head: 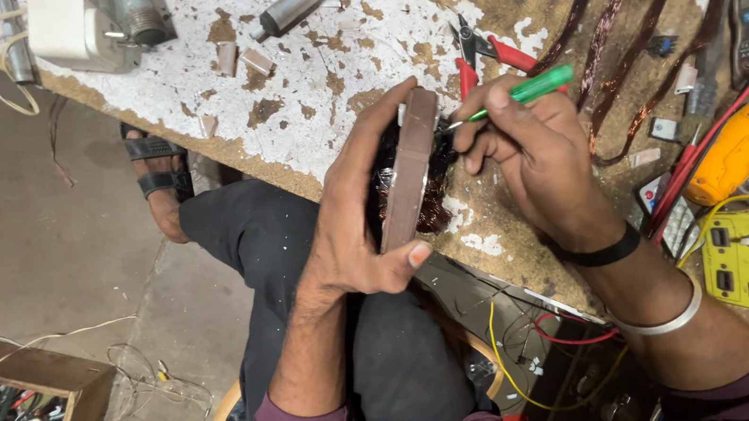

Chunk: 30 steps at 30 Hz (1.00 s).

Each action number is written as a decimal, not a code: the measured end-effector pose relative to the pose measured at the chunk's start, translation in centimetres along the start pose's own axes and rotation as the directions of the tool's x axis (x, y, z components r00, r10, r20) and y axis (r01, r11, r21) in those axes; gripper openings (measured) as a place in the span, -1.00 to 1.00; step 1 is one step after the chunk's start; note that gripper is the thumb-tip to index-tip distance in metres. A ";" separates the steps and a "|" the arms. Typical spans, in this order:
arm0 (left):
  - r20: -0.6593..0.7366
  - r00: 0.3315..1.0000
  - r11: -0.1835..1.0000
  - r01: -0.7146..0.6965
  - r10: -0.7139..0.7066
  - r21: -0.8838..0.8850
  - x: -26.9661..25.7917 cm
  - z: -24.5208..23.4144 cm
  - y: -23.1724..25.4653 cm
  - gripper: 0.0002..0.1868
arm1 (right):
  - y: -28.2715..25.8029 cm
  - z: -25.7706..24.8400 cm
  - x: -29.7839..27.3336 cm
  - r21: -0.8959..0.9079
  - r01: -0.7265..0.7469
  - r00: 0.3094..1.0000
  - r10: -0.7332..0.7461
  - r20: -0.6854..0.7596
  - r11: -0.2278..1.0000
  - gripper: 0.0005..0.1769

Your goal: The person holds a circular electrical component with copper windings and uses a green screwdriver to adjust internal parts. They rotate the component, probe the windings, and use pliers to manipulate wires within the assembly.

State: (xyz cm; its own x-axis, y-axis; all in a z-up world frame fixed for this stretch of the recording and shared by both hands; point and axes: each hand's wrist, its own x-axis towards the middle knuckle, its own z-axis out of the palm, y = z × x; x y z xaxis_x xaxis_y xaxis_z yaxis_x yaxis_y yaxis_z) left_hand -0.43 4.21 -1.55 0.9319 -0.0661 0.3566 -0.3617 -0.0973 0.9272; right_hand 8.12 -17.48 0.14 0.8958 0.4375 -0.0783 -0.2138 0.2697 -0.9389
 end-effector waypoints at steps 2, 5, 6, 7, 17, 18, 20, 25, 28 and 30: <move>0.001 1.000 1.000 -0.016 0.016 0.016 0.0 0.1 -0.2 0.11 | -0.1 -0.2 -0.2 -0.065 0.117 0.993 -0.118 -0.009 0.991 -0.66; 0.000 1.000 1.000 -0.019 0.019 -0.003 0.0 0.2 -0.2 0.11 | -0.5 -0.7 -0.1 0.015 0.041 0.999 -0.041 0.027 0.999 -0.66; 0.001 1.000 1.000 -0.013 0.013 -0.013 0.0 0.2 -0.2 0.11 | -0.5 -0.7 -0.1 0.019 0.024 1.000 -0.025 0.016 1.000 -0.66; 0.002 1.000 1.000 -0.006 0.006 -0.021 0.1 0.1 -0.1 0.12 | -0.5 -0.6 0.0 0.025 0.008 1.000 -0.008 0.006 1.000 -0.65; 0.005 1.000 1.000 0.018 -0.018 -0.016 0.1 0.1 0.0 0.14 | -0.1 -0.9 -0.1 -0.052 0.100 0.994 -0.102 -0.043 0.994 -0.67; 0.005 1.000 1.000 0.022 -0.022 -0.016 0.1 0.0 0.1 0.14 | -0.1 -0.9 0.0 -0.048 0.102 0.994 -0.103 -0.038 0.994 -0.67; 0.007 1.000 0.999 0.030 -0.030 -0.015 0.1 0.1 0.1 0.14 | -0.1 -1.0 0.0 -0.041 0.105 0.994 -0.106 -0.032 0.994 -0.68; -0.002 1.000 1.000 0.010 -0.010 0.002 0.0 0.1 0.1 0.12 | 0.0 -0.8 -0.5 -0.072 0.136 0.989 -0.139 -0.040 0.988 -0.68; 0.000 1.000 1.000 0.010 -0.010 0.005 0.0 0.1 0.0 0.12 | 0.0 -0.5 -0.7 -0.135 0.200 0.978 -0.206 -0.035 0.970 -0.66; 0.003 1.000 1.000 0.006 -0.006 0.010 0.0 0.1 0.0 0.12 | 0.0 -0.2 -0.8 -0.165 0.218 0.975 -0.224 -0.014 0.962 -0.66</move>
State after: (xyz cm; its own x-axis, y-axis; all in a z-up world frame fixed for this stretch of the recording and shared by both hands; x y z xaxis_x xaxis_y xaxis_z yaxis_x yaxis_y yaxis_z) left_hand -0.41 4.08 -1.58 0.9339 -0.0682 0.3510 -0.3567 -0.1075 0.9280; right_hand 7.45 -18.03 0.09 0.9263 0.3539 0.1290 0.0544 0.2133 -0.9755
